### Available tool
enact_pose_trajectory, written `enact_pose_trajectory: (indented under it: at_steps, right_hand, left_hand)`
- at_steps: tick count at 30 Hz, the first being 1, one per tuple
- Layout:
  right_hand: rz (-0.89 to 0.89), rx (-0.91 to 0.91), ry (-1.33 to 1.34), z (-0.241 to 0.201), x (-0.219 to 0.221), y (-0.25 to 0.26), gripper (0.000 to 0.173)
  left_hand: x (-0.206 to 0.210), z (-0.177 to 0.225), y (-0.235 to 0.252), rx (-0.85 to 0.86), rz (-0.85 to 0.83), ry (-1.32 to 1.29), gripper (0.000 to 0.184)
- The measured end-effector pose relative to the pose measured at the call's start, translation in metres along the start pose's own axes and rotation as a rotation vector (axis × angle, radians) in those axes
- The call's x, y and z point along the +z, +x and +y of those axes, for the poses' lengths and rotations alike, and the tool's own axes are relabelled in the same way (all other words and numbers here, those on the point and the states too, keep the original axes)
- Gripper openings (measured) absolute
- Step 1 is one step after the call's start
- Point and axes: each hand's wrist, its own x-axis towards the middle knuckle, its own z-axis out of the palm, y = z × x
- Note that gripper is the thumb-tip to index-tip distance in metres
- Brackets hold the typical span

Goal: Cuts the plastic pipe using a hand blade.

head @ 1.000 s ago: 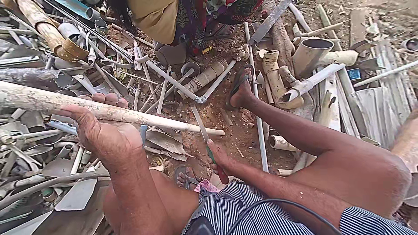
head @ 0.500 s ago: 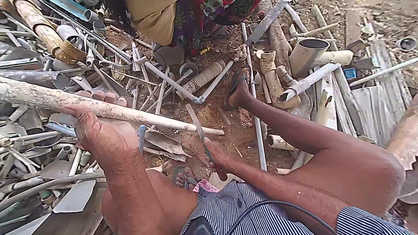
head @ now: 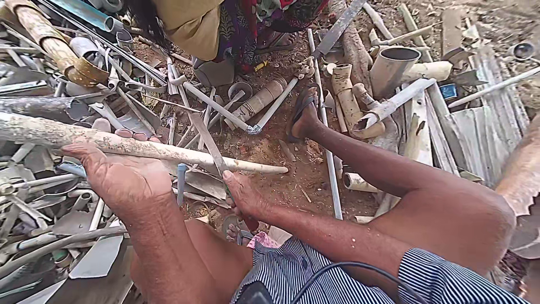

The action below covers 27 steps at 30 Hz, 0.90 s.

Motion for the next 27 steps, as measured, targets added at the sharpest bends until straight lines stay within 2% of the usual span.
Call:
enact_pose_trajectory:
  at_steps: [4,6,8,12,14,15,17,18,21,23,25,27]
  right_hand:
    - [0.252,0.52,0.129,0.108,-0.062,-0.021,0.053]
    - [0.331,0.665,0.175,0.134,-0.077,-0.031,0.051]
    - [0.318,0.606,0.164,0.123,-0.063,-0.033,0.052]
    - [0.13,0.109,0.094,0.023,-0.003,-0.004,0.05]
    - [0.06,-0.09,0.052,-0.014,0.015,0.006,0.048]
    - [0.036,-0.134,0.026,-0.018,0.016,0.006,0.047]
    - [0.015,-0.083,-0.009,0.002,0.001,0.0,0.047]
    - [0.046,0.007,0.005,0.025,-0.013,-0.005,0.048]
    - [0.235,0.463,0.098,0.108,-0.062,-0.018,0.053]
    - [0.31,0.622,0.111,0.142,-0.084,-0.027,0.054]
    - [0.32,0.579,0.135,0.134,-0.074,-0.027,0.052]
    - [0.282,0.359,0.148,0.088,-0.045,-0.013,0.053]
  left_hand:
    - [-0.001,-0.001,0.002,-0.048,0.068,-0.042,0.034]
    - [-0.001,0.0,0.003,-0.079,0.057,-0.038,0.029]
    - [-0.003,0.001,0.0,-0.053,0.031,0.019,0.026]
    - [-0.004,-0.01,-0.001,0.141,-0.046,0.117,0.031]
    - [-0.002,-0.01,-0.003,0.143,-0.03,0.136,0.031]
    - [-0.002,-0.009,-0.003,0.136,-0.022,0.148,0.031]
    - [-0.001,-0.009,-0.001,0.127,-0.009,0.152,0.032]
    - [-0.002,-0.01,0.001,0.12,-0.007,0.148,0.032]
    - [-0.005,-0.012,0.005,0.111,-0.005,0.134,0.031]
    - [-0.001,-0.013,0.002,0.117,-0.011,0.121,0.03]
    - [0.003,-0.013,-0.004,0.127,-0.005,0.12,0.031]
    - [0.004,-0.013,-0.008,0.154,-0.011,0.132,0.03]
